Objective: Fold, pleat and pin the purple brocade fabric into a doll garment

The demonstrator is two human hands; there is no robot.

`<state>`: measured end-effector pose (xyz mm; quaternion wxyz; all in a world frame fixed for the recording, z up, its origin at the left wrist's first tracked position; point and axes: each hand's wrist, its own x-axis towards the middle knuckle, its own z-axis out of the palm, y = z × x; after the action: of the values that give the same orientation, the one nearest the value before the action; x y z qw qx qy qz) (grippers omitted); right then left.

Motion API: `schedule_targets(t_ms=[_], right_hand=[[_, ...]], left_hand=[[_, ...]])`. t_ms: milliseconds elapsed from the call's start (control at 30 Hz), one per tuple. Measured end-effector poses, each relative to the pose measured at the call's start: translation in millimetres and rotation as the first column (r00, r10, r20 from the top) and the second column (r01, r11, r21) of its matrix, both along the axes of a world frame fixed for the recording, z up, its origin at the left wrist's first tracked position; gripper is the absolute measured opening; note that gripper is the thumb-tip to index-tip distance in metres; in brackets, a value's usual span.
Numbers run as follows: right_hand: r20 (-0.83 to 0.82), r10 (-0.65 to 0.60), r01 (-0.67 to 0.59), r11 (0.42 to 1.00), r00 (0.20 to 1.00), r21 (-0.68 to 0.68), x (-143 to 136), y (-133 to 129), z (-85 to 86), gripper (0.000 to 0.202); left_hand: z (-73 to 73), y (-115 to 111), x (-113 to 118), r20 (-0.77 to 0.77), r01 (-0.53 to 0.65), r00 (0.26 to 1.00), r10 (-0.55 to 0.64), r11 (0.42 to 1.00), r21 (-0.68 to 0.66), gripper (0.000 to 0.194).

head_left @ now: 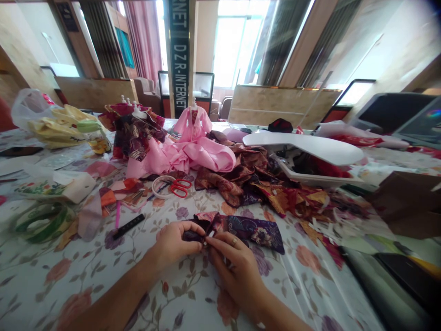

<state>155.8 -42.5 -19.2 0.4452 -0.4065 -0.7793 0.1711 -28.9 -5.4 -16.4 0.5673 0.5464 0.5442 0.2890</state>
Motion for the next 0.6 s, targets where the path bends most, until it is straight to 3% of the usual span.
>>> schedule_targets(t_ms=[200, 600], right_hand=[[0.040, -0.037, 0.033, 0.996, 0.999, 0.083, 0.0, -1.6, 1.7, 0.019], [0.074, -0.023, 0.011, 0.987, 0.997, 0.161, -0.2, 0.3, 3.3, 0.022]], left_hand=[[7.8, -4.1, 2.7, -0.021, 0.004, 1.000, -0.004, 1.000, 0.016, 0.032], [3.5, -2.7, 0.0, -0.041, -0.002, 0.999, 0.003, 1.000, 0.026, 0.039]])
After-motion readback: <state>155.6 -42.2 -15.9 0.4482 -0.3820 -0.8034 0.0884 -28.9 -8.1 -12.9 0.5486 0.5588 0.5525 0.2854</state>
